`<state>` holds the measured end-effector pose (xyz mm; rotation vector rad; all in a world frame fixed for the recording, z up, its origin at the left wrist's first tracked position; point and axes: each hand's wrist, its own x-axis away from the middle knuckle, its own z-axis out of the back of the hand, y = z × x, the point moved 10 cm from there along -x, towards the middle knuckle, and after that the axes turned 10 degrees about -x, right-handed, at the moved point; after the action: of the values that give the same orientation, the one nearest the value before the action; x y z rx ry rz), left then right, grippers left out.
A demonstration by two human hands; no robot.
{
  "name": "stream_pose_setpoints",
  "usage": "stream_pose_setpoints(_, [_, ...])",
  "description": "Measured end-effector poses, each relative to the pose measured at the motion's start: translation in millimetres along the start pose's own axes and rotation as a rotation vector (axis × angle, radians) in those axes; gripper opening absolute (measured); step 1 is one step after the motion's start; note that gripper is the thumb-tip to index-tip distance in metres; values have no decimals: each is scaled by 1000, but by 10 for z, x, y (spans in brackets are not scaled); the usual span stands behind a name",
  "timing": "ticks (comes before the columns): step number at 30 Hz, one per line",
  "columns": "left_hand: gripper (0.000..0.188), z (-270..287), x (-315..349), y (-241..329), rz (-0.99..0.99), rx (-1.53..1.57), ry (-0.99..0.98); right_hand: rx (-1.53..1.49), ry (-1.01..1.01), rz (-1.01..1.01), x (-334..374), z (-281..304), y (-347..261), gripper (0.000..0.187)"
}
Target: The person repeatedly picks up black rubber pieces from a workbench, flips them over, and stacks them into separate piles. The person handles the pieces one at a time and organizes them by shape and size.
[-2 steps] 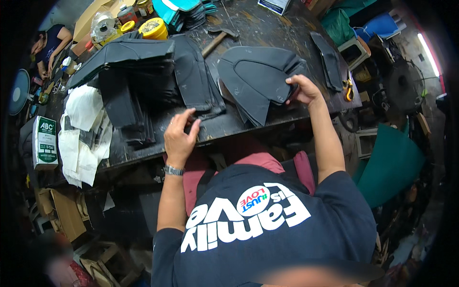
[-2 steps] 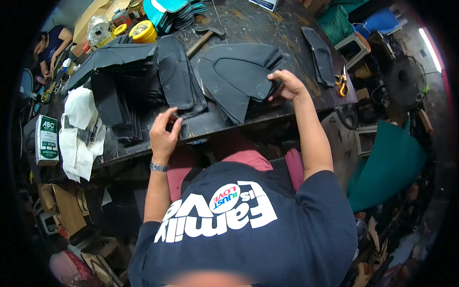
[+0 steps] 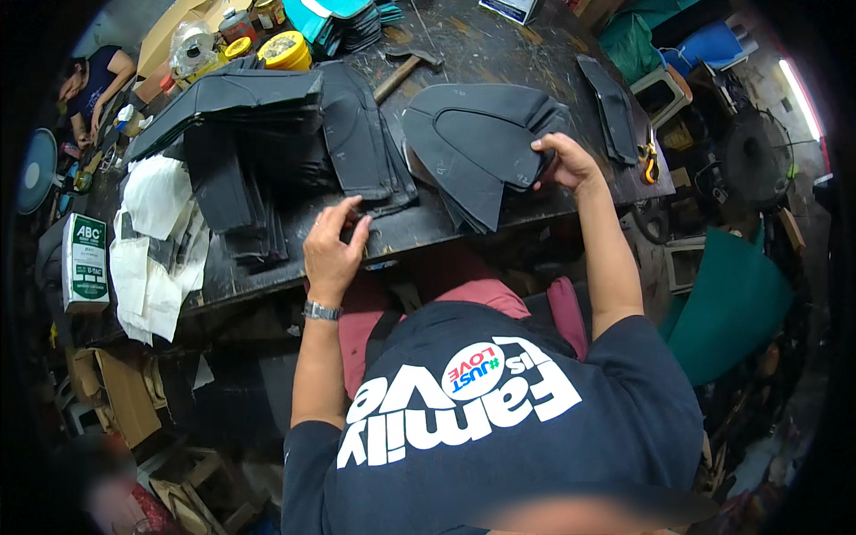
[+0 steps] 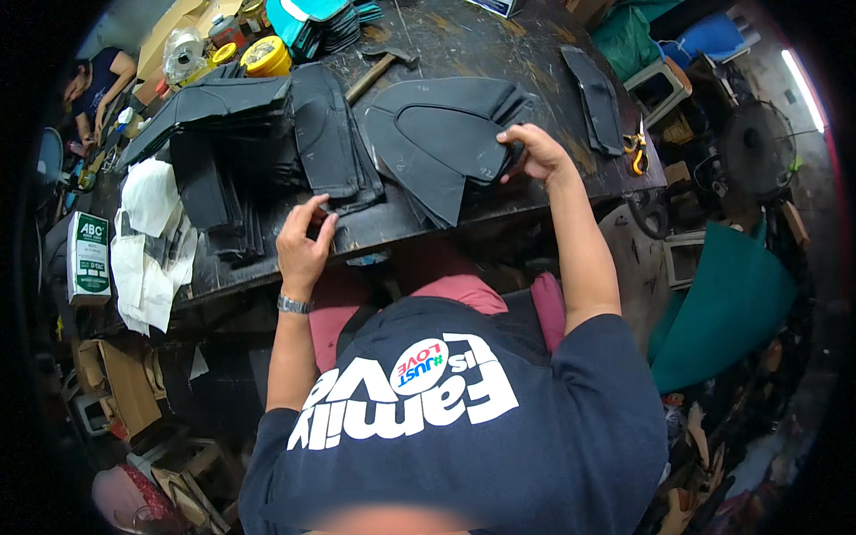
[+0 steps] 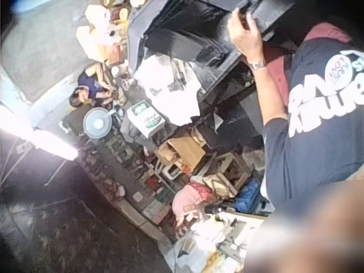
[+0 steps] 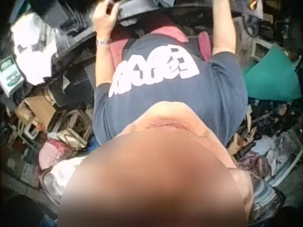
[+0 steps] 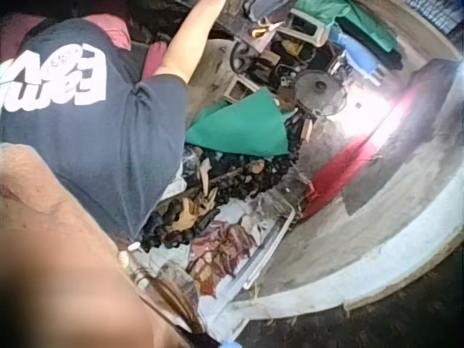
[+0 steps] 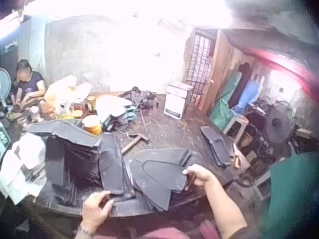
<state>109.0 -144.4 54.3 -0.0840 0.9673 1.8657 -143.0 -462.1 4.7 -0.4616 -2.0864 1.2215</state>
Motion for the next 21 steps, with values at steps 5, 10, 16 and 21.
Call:
stream_pose_setpoints(5, [25,77,56,26,-2,147,113,34,111,-11,8,31,29,29])
stream_pose_setpoints(10, [25,-172,127,178,59,463,94,79,135,46,44,5,-1,36])
stream_pose_setpoints(16, [51,-690,-88,573,38,627,-46,101,141,141,113,-117,-51,66])
stream_pose_setpoints(21, [50,-821,-190,662,-19,385,-47,89,97,215,135,-189,-67,88])
